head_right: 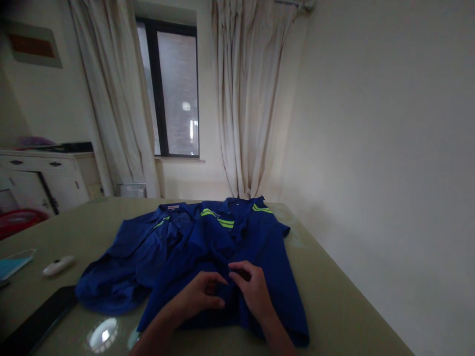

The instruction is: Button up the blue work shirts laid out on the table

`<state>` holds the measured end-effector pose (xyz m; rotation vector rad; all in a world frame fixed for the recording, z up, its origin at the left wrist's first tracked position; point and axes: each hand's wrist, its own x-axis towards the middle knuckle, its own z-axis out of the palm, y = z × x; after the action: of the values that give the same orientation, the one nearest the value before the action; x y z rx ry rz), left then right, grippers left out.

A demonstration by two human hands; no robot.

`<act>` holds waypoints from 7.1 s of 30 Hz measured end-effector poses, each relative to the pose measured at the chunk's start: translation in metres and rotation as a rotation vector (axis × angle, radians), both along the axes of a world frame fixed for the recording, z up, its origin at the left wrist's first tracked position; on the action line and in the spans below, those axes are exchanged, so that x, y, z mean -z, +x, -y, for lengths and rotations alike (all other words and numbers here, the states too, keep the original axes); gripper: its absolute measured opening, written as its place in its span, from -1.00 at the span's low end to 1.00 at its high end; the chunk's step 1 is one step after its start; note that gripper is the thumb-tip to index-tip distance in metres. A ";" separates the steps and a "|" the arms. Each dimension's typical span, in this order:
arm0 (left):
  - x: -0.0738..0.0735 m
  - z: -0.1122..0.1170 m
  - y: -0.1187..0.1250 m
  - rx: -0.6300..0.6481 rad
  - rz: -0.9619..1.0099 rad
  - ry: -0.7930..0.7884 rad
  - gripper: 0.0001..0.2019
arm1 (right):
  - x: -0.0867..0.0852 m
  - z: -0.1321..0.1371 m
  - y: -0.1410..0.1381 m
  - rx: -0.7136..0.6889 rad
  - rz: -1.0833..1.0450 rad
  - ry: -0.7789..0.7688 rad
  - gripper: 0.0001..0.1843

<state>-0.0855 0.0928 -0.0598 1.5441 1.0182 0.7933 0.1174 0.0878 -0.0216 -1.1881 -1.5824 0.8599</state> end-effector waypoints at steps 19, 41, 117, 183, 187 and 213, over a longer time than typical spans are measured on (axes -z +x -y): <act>-0.018 0.014 0.026 -0.172 -0.236 0.492 -0.76 | 0.011 0.003 0.008 -0.148 0.322 0.092 -0.78; 0.000 0.007 0.036 -0.256 -0.327 0.593 -0.84 | 0.004 -0.003 0.016 -0.221 0.143 0.013 -0.68; 0.001 -0.004 0.036 -0.271 0.089 0.293 -0.87 | 0.011 0.009 -0.001 -0.114 0.273 0.243 -0.76; 0.005 -0.012 0.033 -0.219 0.374 0.020 -0.70 | 0.024 -0.011 0.005 0.093 0.049 0.098 -0.68; 0.012 -0.015 0.038 -0.282 0.425 0.003 -0.68 | 0.018 0.000 0.001 0.133 0.294 0.209 -0.67; -0.018 0.015 0.027 -0.050 0.017 0.199 -0.87 | 0.022 -0.008 0.016 -0.064 0.138 -0.157 -0.60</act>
<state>-0.0580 0.0777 -0.0421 1.6828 0.9921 0.9649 0.1333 0.0956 -0.0438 -1.3375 -1.6968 0.9760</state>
